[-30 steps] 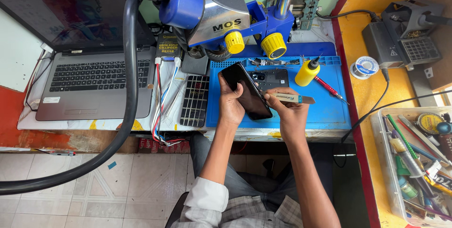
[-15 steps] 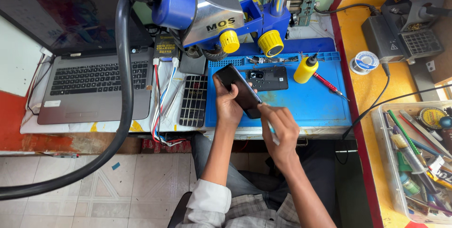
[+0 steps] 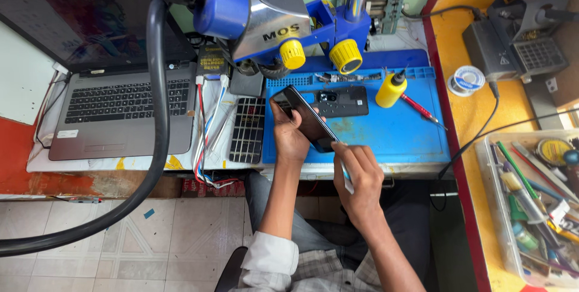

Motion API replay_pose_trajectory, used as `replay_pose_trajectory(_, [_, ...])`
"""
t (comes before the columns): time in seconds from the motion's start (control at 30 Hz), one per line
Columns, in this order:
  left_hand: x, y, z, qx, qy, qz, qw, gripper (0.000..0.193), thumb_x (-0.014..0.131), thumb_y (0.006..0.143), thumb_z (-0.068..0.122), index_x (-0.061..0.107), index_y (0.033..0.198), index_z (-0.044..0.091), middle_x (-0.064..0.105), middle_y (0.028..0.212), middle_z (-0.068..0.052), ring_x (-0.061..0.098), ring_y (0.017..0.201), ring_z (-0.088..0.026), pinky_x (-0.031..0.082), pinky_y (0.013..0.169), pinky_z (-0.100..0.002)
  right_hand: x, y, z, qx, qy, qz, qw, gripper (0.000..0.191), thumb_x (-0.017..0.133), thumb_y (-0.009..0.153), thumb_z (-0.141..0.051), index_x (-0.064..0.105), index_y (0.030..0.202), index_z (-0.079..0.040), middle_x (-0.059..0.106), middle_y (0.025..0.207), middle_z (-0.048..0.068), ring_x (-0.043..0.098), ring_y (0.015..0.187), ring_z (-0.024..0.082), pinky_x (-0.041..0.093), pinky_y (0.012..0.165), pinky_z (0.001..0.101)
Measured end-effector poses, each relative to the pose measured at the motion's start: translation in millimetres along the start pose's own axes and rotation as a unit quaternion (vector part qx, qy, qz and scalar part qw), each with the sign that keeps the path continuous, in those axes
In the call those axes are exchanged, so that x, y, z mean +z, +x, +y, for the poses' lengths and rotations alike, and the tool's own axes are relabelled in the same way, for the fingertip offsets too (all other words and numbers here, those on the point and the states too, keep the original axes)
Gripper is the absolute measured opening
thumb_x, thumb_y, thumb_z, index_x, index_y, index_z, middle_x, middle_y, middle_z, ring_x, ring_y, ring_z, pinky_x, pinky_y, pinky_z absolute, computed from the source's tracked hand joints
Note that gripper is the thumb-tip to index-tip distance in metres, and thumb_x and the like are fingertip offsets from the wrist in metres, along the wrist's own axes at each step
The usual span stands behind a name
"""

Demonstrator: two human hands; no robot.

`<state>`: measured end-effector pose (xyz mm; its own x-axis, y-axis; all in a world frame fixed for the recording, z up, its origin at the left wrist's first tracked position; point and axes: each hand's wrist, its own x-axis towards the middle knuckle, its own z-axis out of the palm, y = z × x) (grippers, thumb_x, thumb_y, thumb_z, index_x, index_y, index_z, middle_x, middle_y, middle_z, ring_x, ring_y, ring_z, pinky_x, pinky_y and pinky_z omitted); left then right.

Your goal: The person uses a red-handled screwdriver to remove screws from a disassembled smartphone on a blue mat, then uses a metal prying tool to separate the screen from the chassis. The person continues to pry and separate the components while holding the phone.

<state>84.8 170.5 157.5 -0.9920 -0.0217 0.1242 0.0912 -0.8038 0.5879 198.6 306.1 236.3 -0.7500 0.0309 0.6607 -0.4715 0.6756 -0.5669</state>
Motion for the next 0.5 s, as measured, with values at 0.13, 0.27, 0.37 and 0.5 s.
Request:
replay_pose_trajectory(0.13, [0.8,-8.6,-2.9,0.013,0.0,-0.002,1.0,0.051,0.079,0.092,0.023,0.046,0.131,0.02,0.063,0.111,-0.004,0.07,0.099,-0.026,0.061,0.084,-0.053,-9.9,-1.1,-5.5,-0.01,0.008,-0.002,1.0,0.034,0.07,0.079,0.014,0.069,0.111,0.003,0.069,0.096,0.015,0.066,0.09,0.032,0.054,0.077,0.0418])
replay_pose_trajectory(0.27, [5.3,-12.7,-3.4,0.001,0.016,-0.011,1.0,0.053,0.079,0.09,0.025,0.045,0.132,0.021,0.064,0.112,-0.005,0.07,0.098,-0.027,0.062,0.082,-0.053,-10.4,-1.6,-3.8,0.04,-0.009,-0.009,0.999,0.03,0.072,0.081,0.013,0.071,0.108,0.0,0.067,0.09,0.014,0.066,0.087,0.031,0.052,0.074,0.0423])
replay_pose_trajectory(0.37, [6.2,-13.8,-2.6,-0.008,0.019,-0.02,1.0,0.056,0.079,0.089,0.025,0.045,0.132,0.023,0.064,0.111,-0.006,0.07,0.097,-0.027,0.062,0.082,-0.054,-4.7,-2.7,-3.7,0.026,-0.068,-0.027,0.997,0.034,0.072,0.077,0.013,0.07,0.109,0.003,0.067,0.09,0.016,0.064,0.088,0.035,0.052,0.071,0.0436])
replay_pose_trajectory(0.5, [2.7,-15.4,-3.2,-0.003,-0.007,-0.031,0.999,0.055,0.08,0.089,0.023,0.044,0.131,0.022,0.063,0.112,-0.005,0.07,0.098,-0.028,0.061,0.083,-0.055,-4.2,-3.4,-4.8,-0.008,-0.078,-0.02,0.997,0.038,0.067,0.07,0.011,0.071,0.106,0.003,0.069,0.094,0.017,0.067,0.092,0.036,0.055,0.074,0.0435])
